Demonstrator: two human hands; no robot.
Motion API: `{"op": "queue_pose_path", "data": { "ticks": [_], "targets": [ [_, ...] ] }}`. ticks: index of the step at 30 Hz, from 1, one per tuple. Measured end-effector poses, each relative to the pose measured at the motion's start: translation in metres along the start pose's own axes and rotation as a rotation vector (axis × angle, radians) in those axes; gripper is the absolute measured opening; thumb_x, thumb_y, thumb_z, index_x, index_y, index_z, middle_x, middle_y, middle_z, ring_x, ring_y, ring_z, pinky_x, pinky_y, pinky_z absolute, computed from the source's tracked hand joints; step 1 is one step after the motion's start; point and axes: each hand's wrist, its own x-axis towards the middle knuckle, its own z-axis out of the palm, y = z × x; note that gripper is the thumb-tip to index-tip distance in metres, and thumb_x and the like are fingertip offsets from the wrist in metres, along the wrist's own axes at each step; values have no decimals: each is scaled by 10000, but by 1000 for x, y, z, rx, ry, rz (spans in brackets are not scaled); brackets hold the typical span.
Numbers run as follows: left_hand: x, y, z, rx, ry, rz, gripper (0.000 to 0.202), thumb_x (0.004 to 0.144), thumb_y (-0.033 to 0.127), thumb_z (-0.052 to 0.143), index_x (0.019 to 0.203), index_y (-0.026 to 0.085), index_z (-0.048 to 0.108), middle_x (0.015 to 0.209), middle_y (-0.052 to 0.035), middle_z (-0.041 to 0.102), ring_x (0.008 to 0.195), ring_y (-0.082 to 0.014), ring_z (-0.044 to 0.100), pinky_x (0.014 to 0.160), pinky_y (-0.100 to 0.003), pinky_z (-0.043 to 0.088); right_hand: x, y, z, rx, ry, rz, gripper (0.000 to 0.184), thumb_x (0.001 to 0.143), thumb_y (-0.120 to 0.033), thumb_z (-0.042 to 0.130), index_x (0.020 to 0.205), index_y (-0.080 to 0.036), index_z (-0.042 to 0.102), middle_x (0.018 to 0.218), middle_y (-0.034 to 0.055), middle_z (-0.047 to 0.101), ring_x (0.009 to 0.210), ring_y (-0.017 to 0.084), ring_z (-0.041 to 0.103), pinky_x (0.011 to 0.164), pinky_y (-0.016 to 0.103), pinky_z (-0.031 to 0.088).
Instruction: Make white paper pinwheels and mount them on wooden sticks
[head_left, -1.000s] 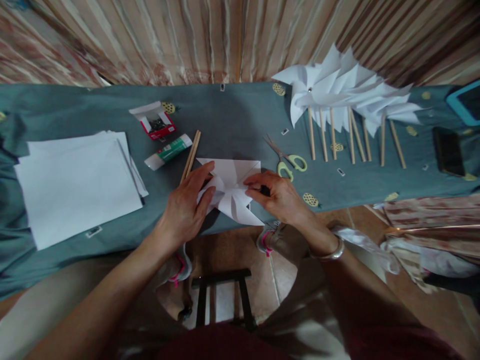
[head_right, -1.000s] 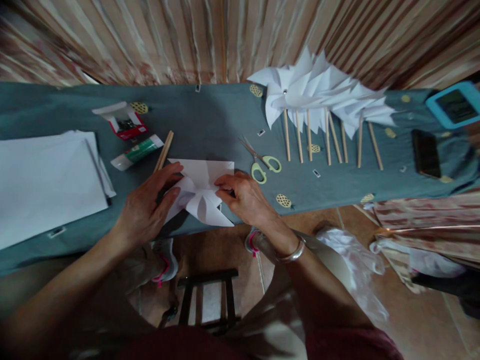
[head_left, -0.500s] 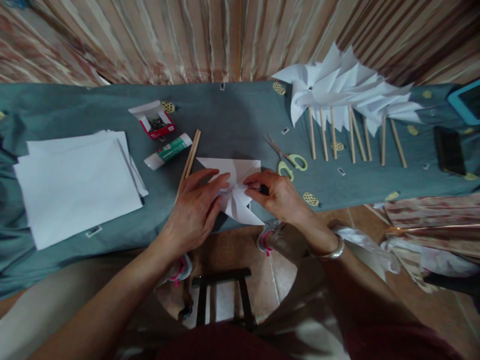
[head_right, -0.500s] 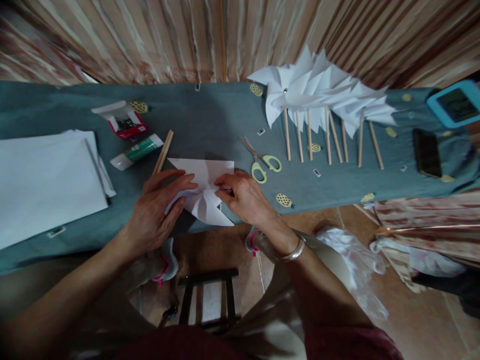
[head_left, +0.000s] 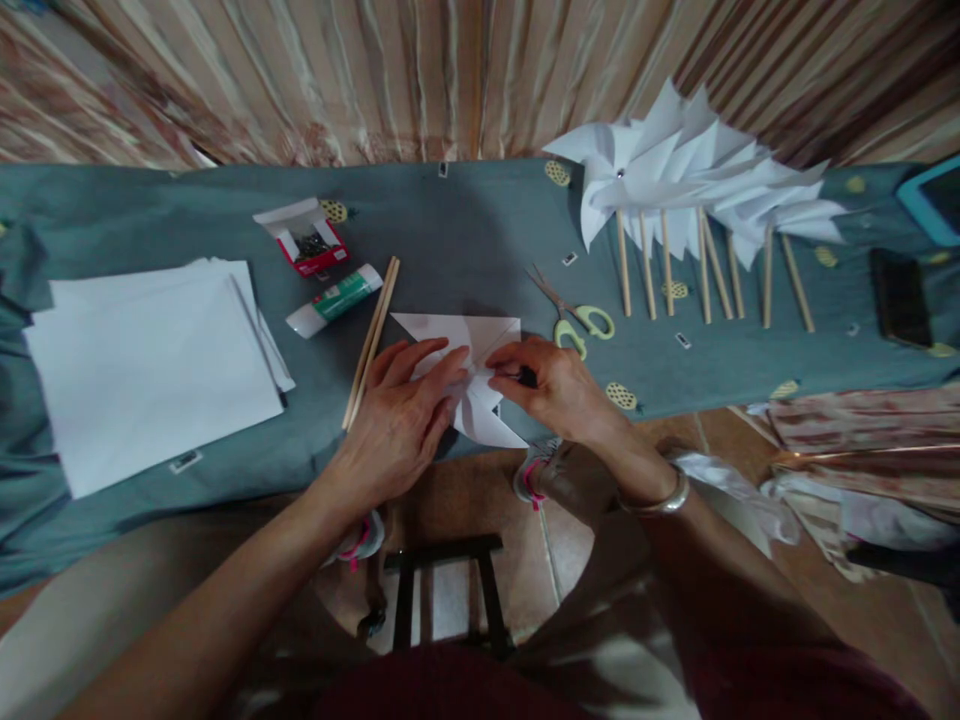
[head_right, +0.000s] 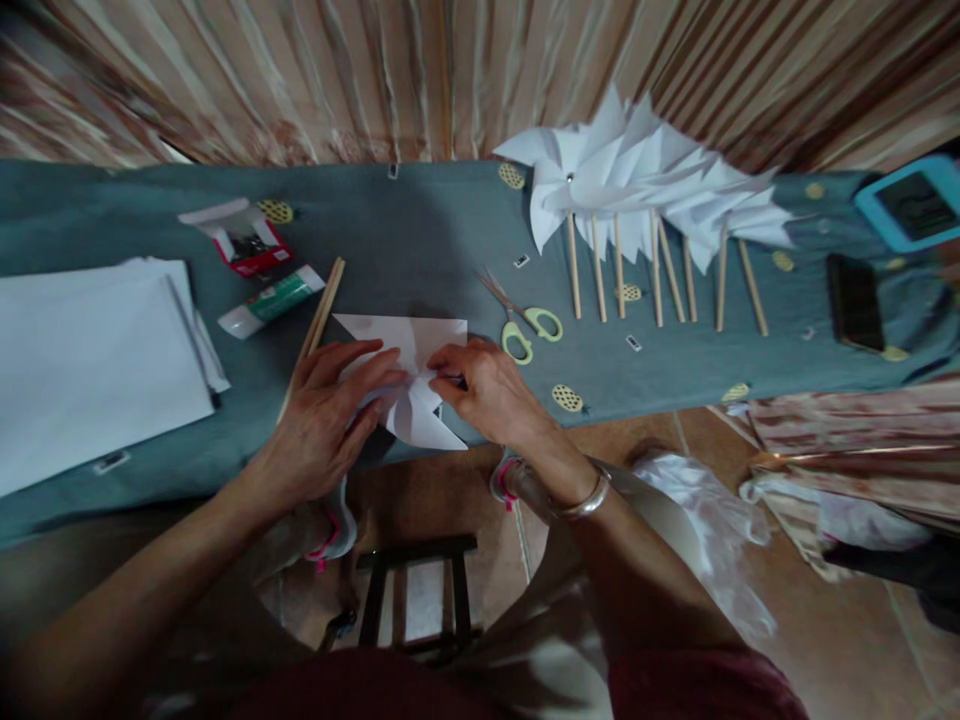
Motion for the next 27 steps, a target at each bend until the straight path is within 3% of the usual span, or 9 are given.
{"op": "queue_pose_path", "data": {
  "ticks": [6, 27],
  "targets": [
    [1, 1, 1, 27, -15, -2, 411, 946, 172, 442, 1356, 136, 437, 1168, -84, 702, 1318, -257, 451, 1086, -509, 335, 0, -1, -1, -19, -3, 3, 150, 818, -139, 648, 951, -154, 715, 837, 52, 700, 765, 162, 636, 731, 293, 475],
    [6, 0, 2, 86, -7, -6, 336, 939, 195, 476, 1273, 161, 500, 1056, -68, 732, 1270, -259, 514, 1143, -554, 267, -2, -2, 0, -73, -9, 0, 170, 813, -144, 672, 978, -126, 710, 865, 75, 703, 787, 179, 630, 775, 317, 474]
  ]
}}
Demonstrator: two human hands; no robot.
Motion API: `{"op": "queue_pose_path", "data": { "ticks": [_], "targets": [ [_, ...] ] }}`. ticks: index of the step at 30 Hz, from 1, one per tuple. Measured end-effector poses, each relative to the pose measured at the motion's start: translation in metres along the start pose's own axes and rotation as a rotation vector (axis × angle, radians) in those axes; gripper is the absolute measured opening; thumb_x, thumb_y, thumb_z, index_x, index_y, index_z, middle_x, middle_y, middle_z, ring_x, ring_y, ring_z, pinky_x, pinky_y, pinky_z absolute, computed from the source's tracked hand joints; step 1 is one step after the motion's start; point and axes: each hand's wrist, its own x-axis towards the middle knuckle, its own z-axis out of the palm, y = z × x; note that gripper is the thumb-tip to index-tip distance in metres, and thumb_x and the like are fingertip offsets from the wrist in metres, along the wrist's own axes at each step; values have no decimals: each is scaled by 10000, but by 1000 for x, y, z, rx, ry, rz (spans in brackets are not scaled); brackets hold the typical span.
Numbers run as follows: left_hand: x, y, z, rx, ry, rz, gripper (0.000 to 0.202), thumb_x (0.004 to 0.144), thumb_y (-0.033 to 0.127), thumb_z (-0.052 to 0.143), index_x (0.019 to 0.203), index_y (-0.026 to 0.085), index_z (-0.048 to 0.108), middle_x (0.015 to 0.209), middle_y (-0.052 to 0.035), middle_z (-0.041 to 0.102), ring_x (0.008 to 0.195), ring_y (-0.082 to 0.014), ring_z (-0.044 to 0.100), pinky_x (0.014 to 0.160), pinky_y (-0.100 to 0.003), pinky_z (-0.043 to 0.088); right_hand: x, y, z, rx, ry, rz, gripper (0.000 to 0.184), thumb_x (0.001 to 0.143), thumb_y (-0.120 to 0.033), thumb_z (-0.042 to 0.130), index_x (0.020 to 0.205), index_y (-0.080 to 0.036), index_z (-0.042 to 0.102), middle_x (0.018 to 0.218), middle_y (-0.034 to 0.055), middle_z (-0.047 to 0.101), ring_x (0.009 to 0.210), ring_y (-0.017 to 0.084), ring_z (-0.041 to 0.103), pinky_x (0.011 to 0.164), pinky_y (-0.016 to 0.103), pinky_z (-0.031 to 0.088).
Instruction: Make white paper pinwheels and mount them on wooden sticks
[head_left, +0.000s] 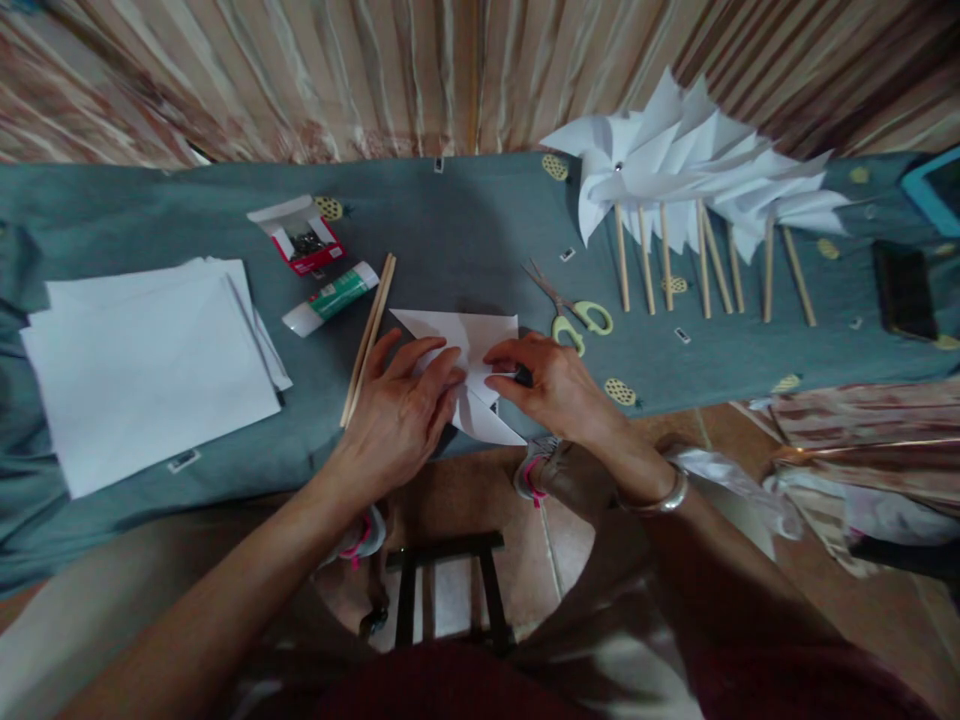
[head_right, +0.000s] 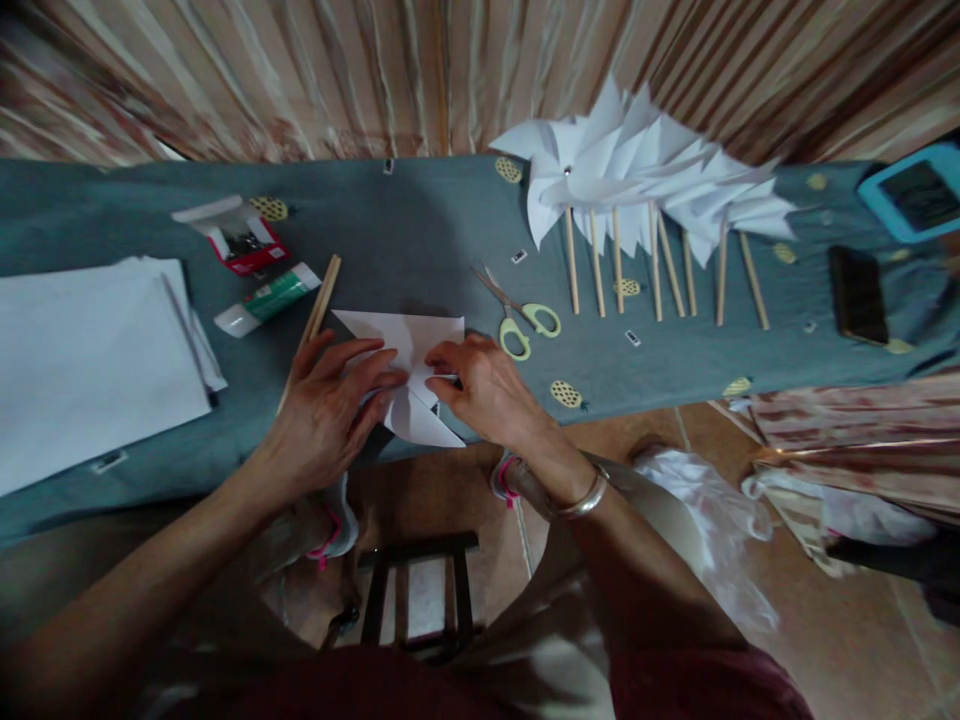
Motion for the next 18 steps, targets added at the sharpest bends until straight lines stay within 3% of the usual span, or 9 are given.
{"op": "queue_pose_path", "data": {
  "ticks": [8, 14, 18],
  "targets": [
    [-2, 1, 2, -6, 24, 19, 346, 931, 182, 488, 1276, 190, 501, 1053, -51, 728, 1284, -248, 500, 1149, -569, 248, -1, 2, 3, -35, 34, -42, 174, 807, -144, 668, 976, -126, 707, 859, 79, 709, 804, 188, 627, 784, 327, 473],
    [2, -1, -15, -78, 169, -50, 293, 951, 233, 445, 1226, 216, 547, 1228, -71, 642, 1319, -235, 454, 1110, -476, 349, -2, 2, 3, 2, 32, -44, 168, 805, -153, 653, 966, -145, 700, 867, 65, 709, 790, 175, 623, 769, 320, 468],
    [2, 0, -21, -87, 153, -60, 308, 937, 262, 480, 1238, 228, 533, 1213, -70, 637, 1311, -246, 459, 1084, -465, 383, -4, 3, 1, -31, 61, -74, 195, 800, -193, 671, 986, -142, 700, 867, 70, 711, 820, 192, 623, 804, 351, 465]
  ]
}}
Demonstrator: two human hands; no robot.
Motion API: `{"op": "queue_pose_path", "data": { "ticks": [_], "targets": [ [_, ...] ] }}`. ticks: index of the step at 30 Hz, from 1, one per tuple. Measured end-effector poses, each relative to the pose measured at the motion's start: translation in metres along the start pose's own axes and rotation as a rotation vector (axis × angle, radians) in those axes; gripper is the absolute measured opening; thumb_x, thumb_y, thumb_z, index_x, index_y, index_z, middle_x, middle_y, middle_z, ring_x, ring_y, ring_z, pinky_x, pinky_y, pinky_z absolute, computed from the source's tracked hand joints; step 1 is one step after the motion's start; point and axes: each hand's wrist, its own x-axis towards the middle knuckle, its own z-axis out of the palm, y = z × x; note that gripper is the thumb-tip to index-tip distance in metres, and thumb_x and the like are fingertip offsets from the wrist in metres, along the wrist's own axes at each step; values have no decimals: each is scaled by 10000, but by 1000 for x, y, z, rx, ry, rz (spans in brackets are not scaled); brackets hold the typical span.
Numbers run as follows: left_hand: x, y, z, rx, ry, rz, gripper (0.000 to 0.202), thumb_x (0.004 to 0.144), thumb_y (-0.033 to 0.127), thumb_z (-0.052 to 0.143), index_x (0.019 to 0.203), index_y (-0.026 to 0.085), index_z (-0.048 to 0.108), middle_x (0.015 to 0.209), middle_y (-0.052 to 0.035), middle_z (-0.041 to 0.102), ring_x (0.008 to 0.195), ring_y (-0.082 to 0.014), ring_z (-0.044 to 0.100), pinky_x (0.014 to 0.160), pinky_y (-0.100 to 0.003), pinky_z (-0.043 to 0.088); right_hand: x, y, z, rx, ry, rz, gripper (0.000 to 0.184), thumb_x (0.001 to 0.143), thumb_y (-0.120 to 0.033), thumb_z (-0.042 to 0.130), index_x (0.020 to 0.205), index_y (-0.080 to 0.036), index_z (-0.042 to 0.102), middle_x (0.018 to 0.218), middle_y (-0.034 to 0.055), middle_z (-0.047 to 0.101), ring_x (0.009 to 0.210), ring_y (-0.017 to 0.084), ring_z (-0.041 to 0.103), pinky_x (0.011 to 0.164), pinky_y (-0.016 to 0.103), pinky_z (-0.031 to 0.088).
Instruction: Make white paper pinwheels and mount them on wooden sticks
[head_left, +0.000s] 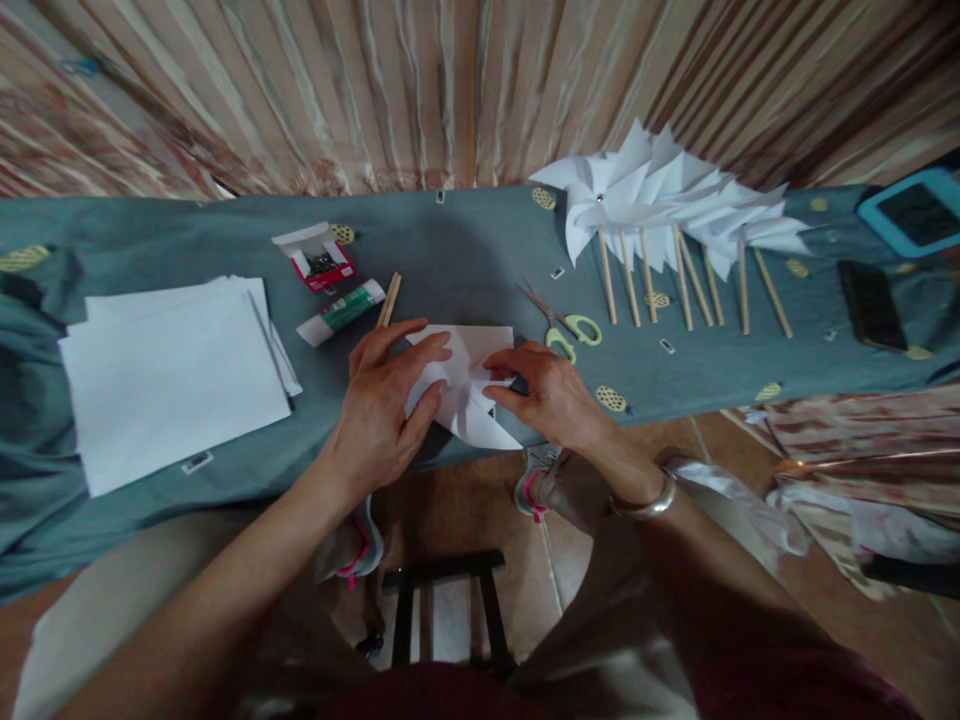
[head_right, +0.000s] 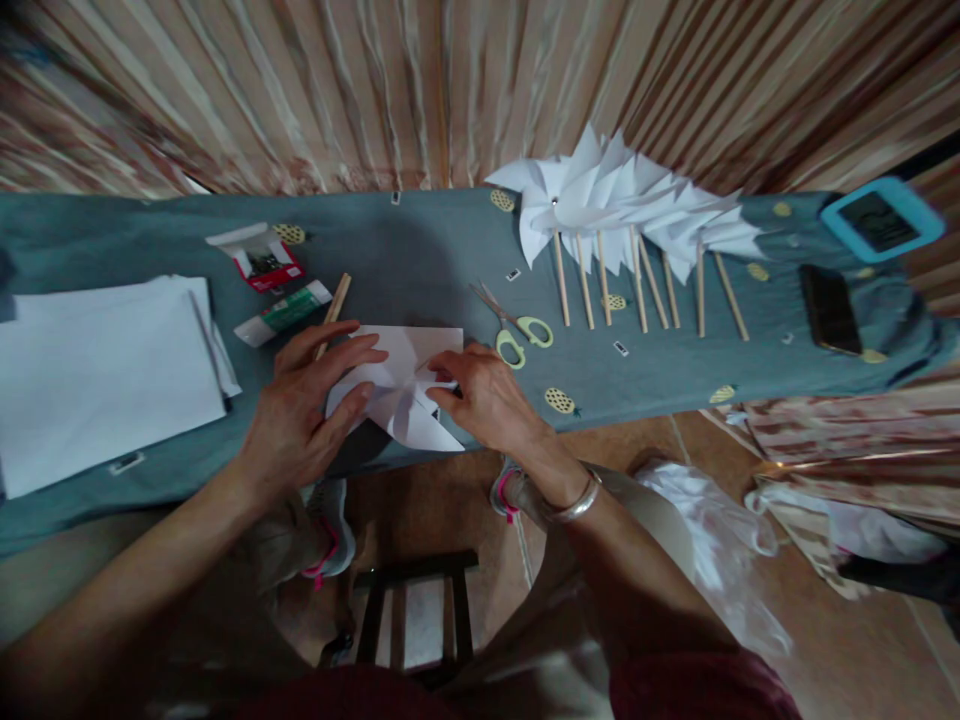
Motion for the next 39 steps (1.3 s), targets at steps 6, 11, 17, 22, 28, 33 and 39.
{"op": "queue_pose_path", "data": {
  "ticks": [6, 11, 17, 22, 28, 33, 39],
  "targets": [
    [-14, 4, 7, 25, -59, 96, 543, 874, 427, 598, 1341, 218, 416, 1252, -118, 602, 1306, -298, 439, 1059, -520, 388, -2, 3, -3, -13, 37, -26, 225, 793, -246, 697, 1006, -171, 698, 904, 62, 724, 871, 205, 633, 839, 368, 466],
    [-22, 3, 7, 88, -109, 90, 729, 809, 435, 665, 1408, 182, 333, 1374, -161, 509, 1336, -329, 398, 1103, -534, 333, -3, 0, -8, 14, 35, -3, 230, 803, -276, 697, 1006, -167, 700, 946, 73, 733, 891, 214, 643, 848, 373, 476],
    [-27, 4, 6, 136, -147, 102, 665, 810, 303, 649, 1392, 165, 358, 1383, -163, 512, 1333, -328, 405, 1103, -533, 331, 5, 10, -14, -10, 152, -14, 282, 924, -258, 500, 1120, -141, 666, 1107, 108, 714, 1039, 229, 649, 943, 384, 480],
    [-30, 2, 9, 174, -157, 106, 578, 825, 151, 553, 1376, 174, 378, 1377, -154, 532, 1331, -312, 423, 1099, -542, 327, 21, 19, -9, -81, 121, -98, 353, 952, -188, 396, 1238, -136, 597, 1251, 120, 654, 1180, 233, 597, 1043, 410, 438],
    [-27, -4, 9, 224, -131, 90, 561, 827, 90, 482, 1377, 177, 413, 1351, -149, 568, 1318, -308, 451, 1093, -554, 323, 30, 19, -5, -200, 73, -110, 354, 954, -179, 401, 1239, -92, 591, 1205, 164, 668, 1145, 260, 606, 1008, 416, 457],
    [-23, -8, 5, 244, -121, 47, 575, 823, 72, 454, 1384, 194, 435, 1361, -141, 571, 1330, -303, 446, 1108, -582, 288, 21, 16, -10, -220, 60, -55, 343, 969, -218, 405, 1209, -94, 617, 1141, 165, 703, 1055, 273, 649, 934, 418, 486],
    [-17, -14, 1, 301, -102, 30, 563, 811, 84, 486, 1359, 212, 461, 1393, -131, 547, 1361, -310, 415, 1121, -588, 267, 2, 12, -15, -146, 67, -5, 352, 971, -248, 420, 1181, -73, 642, 1127, 163, 715, 1031, 261, 677, 920, 371, 489]
  ]
}}
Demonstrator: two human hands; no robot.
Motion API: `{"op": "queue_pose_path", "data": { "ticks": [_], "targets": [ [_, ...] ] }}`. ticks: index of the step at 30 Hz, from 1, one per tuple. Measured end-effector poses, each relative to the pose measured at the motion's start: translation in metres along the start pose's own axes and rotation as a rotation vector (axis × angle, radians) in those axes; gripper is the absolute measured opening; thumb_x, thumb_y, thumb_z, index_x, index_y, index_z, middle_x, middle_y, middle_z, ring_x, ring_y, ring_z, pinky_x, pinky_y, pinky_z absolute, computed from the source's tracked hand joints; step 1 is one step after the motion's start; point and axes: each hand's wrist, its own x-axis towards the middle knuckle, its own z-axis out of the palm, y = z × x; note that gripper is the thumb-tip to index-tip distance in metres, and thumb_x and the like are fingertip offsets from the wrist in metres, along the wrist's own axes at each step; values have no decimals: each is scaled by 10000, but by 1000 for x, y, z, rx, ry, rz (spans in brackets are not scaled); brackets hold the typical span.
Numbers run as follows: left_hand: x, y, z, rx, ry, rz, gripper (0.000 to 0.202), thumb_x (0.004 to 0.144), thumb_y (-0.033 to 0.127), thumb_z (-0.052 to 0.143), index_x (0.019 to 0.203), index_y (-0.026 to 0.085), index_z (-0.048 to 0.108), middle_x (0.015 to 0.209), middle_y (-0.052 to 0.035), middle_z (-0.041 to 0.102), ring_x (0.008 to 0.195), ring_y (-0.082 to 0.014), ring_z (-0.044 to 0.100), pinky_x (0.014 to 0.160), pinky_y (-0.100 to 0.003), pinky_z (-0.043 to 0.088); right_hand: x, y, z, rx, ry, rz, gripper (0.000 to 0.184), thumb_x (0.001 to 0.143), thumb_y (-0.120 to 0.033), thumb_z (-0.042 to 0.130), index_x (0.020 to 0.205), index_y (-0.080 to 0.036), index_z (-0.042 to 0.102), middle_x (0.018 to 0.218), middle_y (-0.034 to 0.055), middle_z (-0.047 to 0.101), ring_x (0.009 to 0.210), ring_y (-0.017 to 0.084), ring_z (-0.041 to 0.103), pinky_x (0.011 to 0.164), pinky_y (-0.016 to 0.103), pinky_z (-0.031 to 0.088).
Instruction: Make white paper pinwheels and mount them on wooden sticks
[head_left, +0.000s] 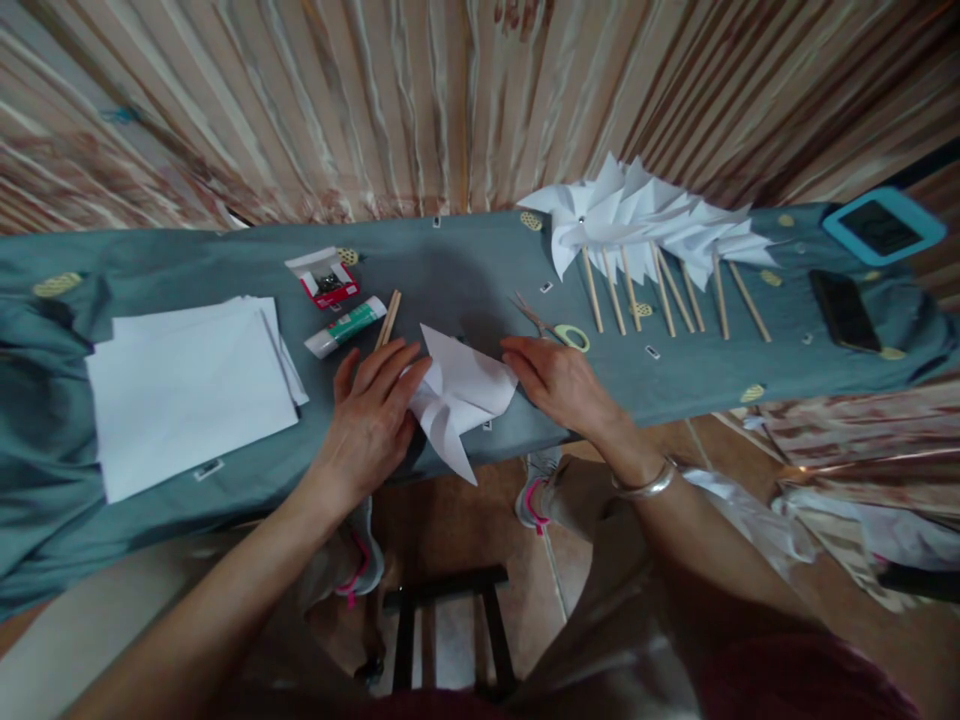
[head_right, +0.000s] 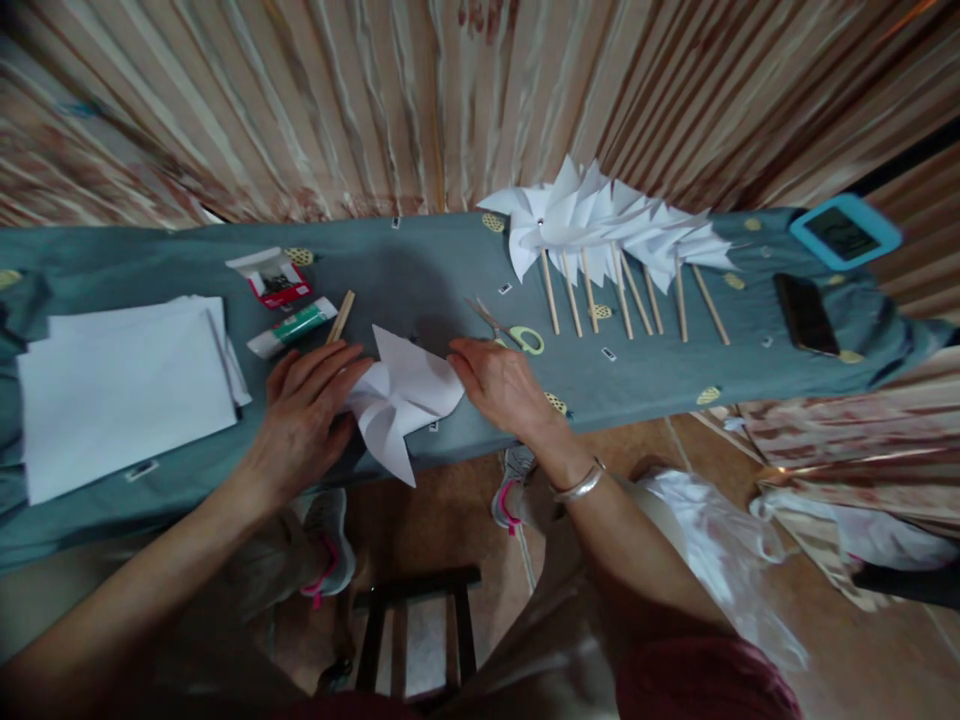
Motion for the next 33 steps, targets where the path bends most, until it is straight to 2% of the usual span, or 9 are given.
{"op": "queue_pose_path", "data": {
  "ticks": [3, 7, 11, 14, 17, 21, 26, 30, 33],
  "targets": [
    [4, -3, -1, 13, 27, -15, 546, 832, 115, 496, 1364, 233, 457, 1423, -123, 521, 1381, -311, 389, 1133, -603, 230, -10, -1, -3, 74, -4, 54, 330, 960, -266, 449, 1154, -107, 663, 1084, 130, 735, 959, 239, 696, 845, 338, 501],
    [11, -5, -2, 56, 60, -23, 567, 854, 135, 483, 1403, 255, 407, 1472, -126, 466, 1407, -308, 348, 1143, -622, 166, -20, 3, -5, 238, -36, 135, 302, 933, -293, 495, 1116, -143, 682, 818, 51, 746, 648, 147, 649, 618, 263, 460],
    [22, -7, -4, 91, 65, -33, 613, 854, 153, 497, 1438, 262, 343, 1510, -126, 415, 1421, -304, 324, 1151, -607, 149, -23, 10, -4, 563, -195, 133, 316, 923, -317, 494, 1122, -144, 668, 647, -10, 665, 530, 92, 552, 502, 217, 380],
    [30, -9, -4, 105, 55, -49, 622, 856, 172, 494, 1449, 239, 319, 1517, -133, 402, 1427, -312, 309, 1150, -594, 162, -25, 14, -3, 720, -336, 122, 284, 910, -271, 481, 1077, -149, 675, 648, -16, 642, 574, 88, 557, 521, 209, 392],
    [36, -11, -2, 96, 55, -55, 598, 866, 166, 453, 1448, 212, 322, 1520, -133, 394, 1432, -311, 294, 1148, -577, 192, -28, 15, -2, 755, -422, 149, 263, 864, -196, 500, 1057, -146, 670, 679, -8, 653, 581, 86, 547, 523, 205, 396],
    [34, -11, -6, 43, 103, -37, 565, 877, 139, 396, 1434, 217, 356, 1491, -113, 431, 1414, -293, 326, 1140, -552, 259, -32, 11, 1, 809, -370, 205, 250, 790, -151, 564, 1017, -148, 667, 797, 23, 696, 645, 94, 594, 564, 207, 437],
    [24, -3, -18, -67, 172, -8, 445, 911, 142, 387, 1337, 238, 472, 1317, -81, 587, 1310, -244, 462, 1104, -482, 369, -32, 7, 5, 735, -279, 225, 199, 784, -165, 588, 956, -159, 688, 855, 43, 718, 722, 122, 643, 626, 230, 484],
    [18, 2, -14, -144, 101, 33, 339, 913, 133, 423, 1207, 231, 563, 1121, -65, 690, 1249, -235, 520, 1079, -480, 392, -28, 7, 6, 634, -261, 186, 183, 830, -221, 585, 946, -149, 706, 818, 44, 728, 694, 135, 651, 627, 253, 496],
    [14, 2, -8, -181, 54, 57, 326, 901, 124, 442, 1185, 221, 568, 1097, -60, 704, 1229, -231, 536, 1070, -492, 391, -25, 8, 5, 519, -248, 136, 195, 846, -255, 593, 946, -162, 733, 874, 54, 743, 770, 172, 678, 708, 300, 516]
  ]
}}
